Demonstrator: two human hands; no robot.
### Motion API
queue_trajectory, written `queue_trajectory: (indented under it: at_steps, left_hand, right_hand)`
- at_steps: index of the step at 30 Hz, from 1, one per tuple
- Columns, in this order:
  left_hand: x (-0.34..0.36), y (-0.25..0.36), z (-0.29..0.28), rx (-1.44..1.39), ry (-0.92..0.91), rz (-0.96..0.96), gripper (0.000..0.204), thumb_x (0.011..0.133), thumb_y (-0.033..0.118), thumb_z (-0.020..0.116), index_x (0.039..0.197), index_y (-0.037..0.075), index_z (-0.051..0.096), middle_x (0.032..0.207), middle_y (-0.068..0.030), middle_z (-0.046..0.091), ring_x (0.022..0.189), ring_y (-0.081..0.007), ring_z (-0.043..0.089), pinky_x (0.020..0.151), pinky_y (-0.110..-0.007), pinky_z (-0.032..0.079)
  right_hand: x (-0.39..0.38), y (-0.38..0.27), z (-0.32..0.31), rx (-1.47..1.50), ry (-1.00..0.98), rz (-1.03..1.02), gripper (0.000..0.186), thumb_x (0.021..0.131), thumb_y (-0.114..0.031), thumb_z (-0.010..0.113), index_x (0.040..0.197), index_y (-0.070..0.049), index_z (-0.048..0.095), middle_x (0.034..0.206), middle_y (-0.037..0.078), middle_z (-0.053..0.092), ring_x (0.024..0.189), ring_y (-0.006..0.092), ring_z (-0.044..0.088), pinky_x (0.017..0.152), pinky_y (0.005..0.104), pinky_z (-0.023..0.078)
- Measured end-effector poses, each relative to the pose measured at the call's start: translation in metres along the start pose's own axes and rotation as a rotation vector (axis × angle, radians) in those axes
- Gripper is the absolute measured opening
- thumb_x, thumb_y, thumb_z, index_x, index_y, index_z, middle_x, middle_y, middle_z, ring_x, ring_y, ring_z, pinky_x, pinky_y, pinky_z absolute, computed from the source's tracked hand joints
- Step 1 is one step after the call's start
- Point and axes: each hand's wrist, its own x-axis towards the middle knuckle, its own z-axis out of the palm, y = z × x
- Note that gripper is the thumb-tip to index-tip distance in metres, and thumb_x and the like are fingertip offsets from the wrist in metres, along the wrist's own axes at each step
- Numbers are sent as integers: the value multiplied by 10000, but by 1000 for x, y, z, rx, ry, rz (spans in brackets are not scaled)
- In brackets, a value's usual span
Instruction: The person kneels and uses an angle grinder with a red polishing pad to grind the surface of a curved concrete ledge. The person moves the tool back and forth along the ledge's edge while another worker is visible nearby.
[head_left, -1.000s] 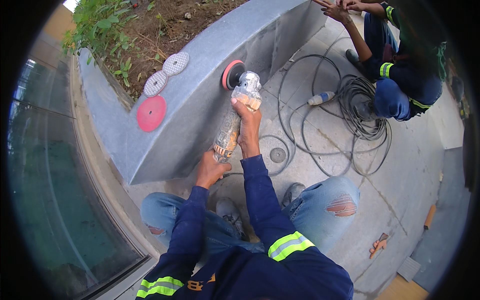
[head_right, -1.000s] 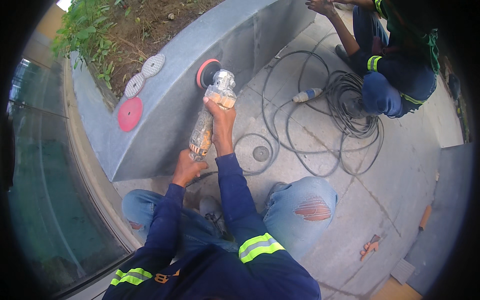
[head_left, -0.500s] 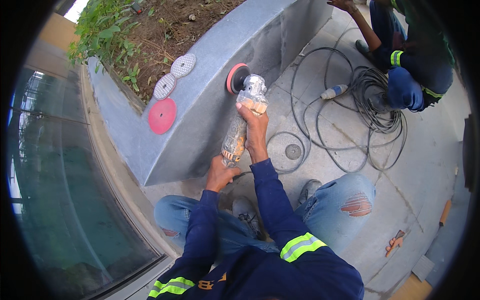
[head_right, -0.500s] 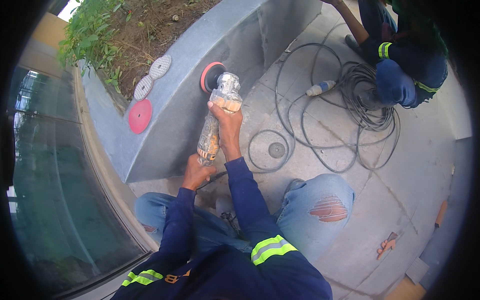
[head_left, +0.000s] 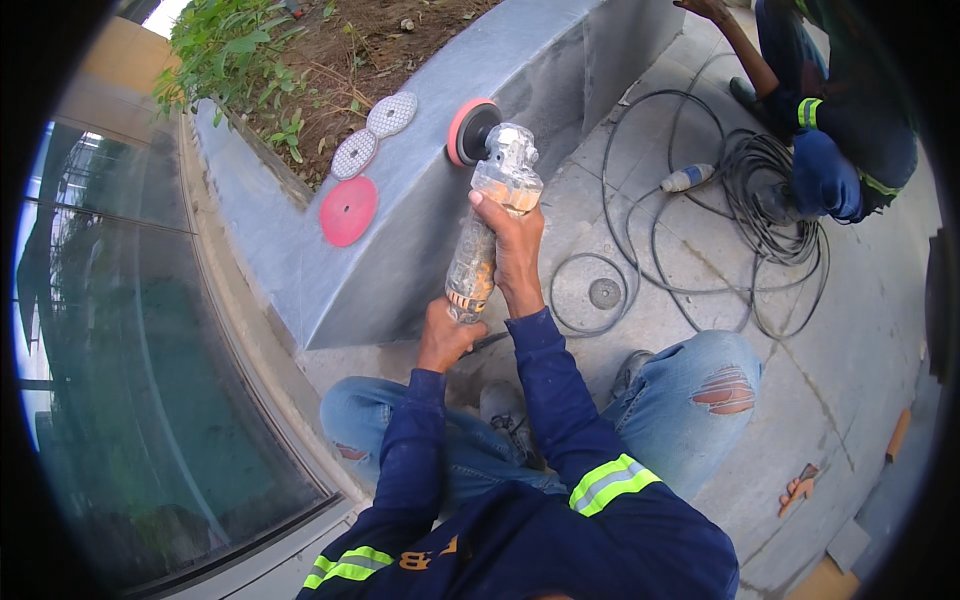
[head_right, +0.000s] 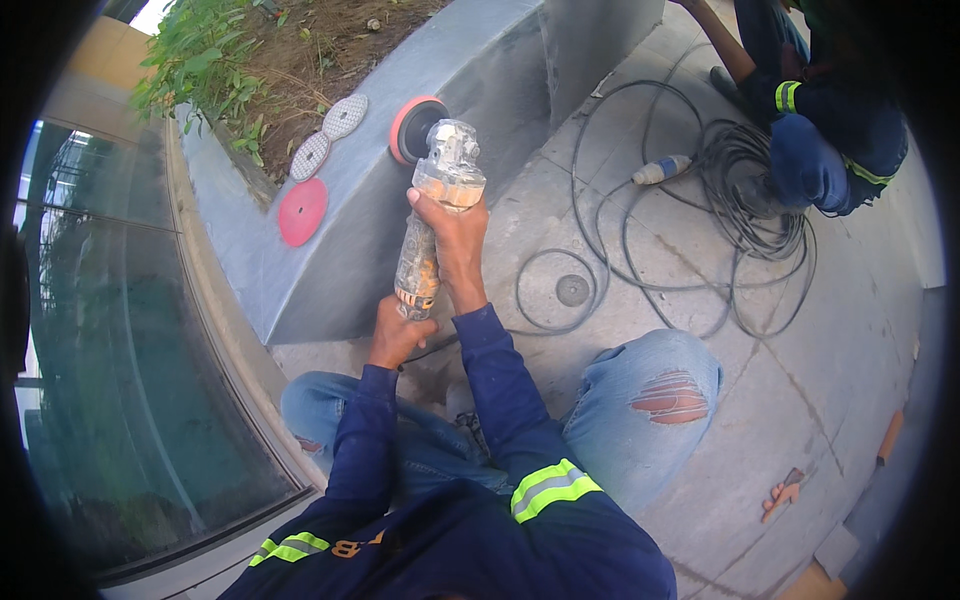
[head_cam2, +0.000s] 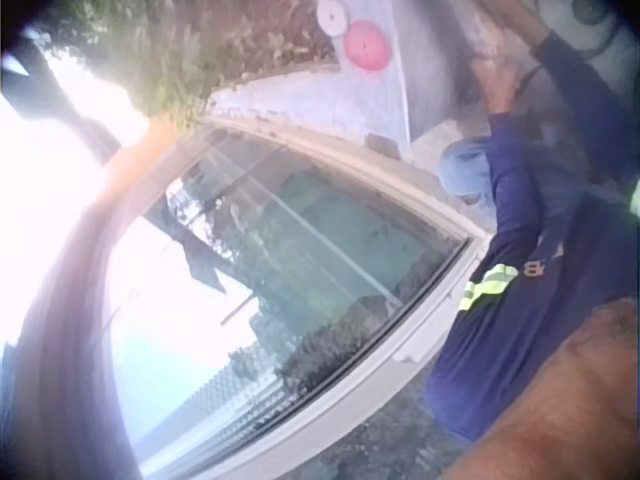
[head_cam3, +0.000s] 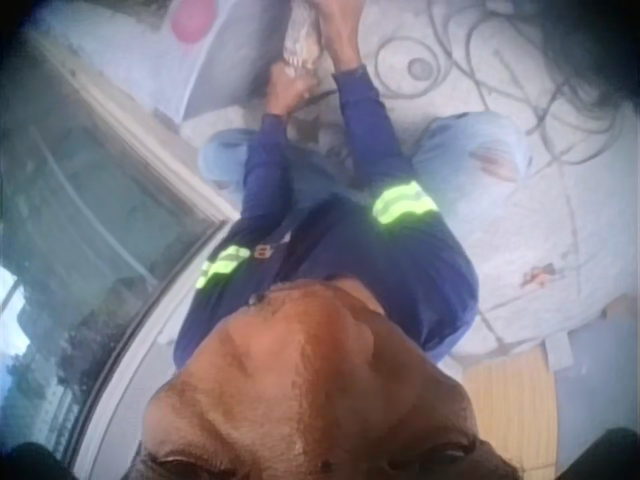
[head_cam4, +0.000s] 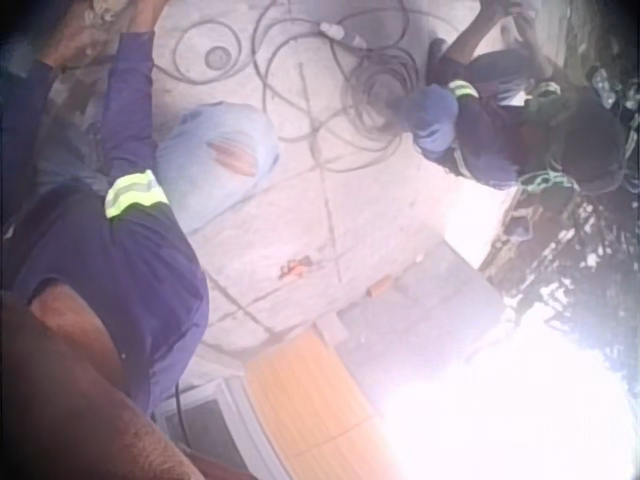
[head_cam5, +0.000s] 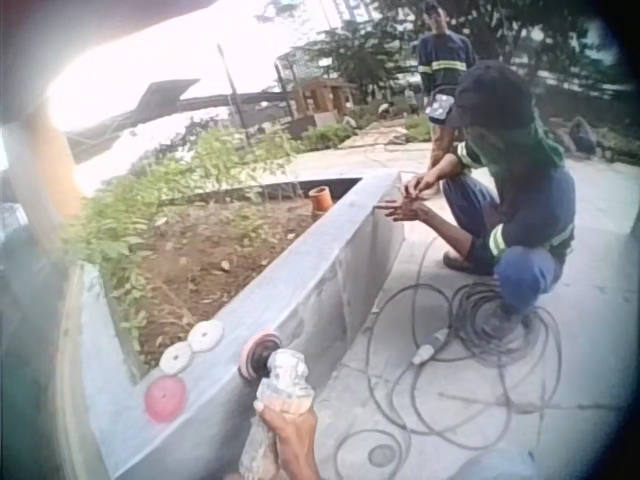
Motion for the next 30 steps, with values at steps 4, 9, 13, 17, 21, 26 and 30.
queue_trajectory:
  at_steps: [4,9,13,17,21,26,30]
  left_hand:
    - [1,-11,-3,37,34,-16,322,728,54,798,1016,-56,707,777,-67,708,553,-148,631,527,-340,503]
    - [-4,-7,5,52,27,-55,317,724,54,799,1006,-59,709,780,-69,707,563,-155,638,525,-343,508]
    - [-3,-10,3,51,30,-19,303,722,56,805,984,-64,711,786,-69,707,581,-159,645,527,-348,516]
    - [12,9,-1,53,-15,-15,293,721,59,807,972,-61,716,788,-69,707,587,-157,647,528,-345,521]
    - [20,4,3,103,0,-64,299,721,62,803,981,-59,719,786,-69,707,580,-158,646,522,-338,515]
    - [5,-15,7,77,-7,-89,317,719,61,800,1002,-59,722,798,-75,718,584,-157,649,523,-340,514]
    - [11,1,3,73,10,8,318,720,58,800,1005,-57,718,797,-76,719,574,-155,642,527,-347,511]
  right_hand:
    - [-4,3,-5,79,17,79,416,897,-183,870,1211,-10,659,992,80,707,750,187,715,663,350,613]
    - [-1,18,-21,95,52,119,414,899,-180,866,1220,-13,664,997,77,707,757,182,713,664,346,609]
    - [-2,15,-15,53,6,55,442,902,-202,862,1248,-10,664,1006,82,705,765,199,723,672,360,623]
    - [14,9,-12,79,10,24,440,903,-214,870,1239,-15,668,1007,81,709,771,193,725,675,349,622]
    - [19,17,-23,100,77,75,437,906,-218,871,1232,-13,664,1007,79,704,772,192,724,673,350,621]
    - [7,30,-32,74,61,70,446,906,-207,867,1243,-11,651,1016,85,702,780,190,723,679,351,620]
    - [11,8,-12,55,14,9,418,905,-202,869,1215,-13,661,990,85,704,759,189,723,676,344,618]
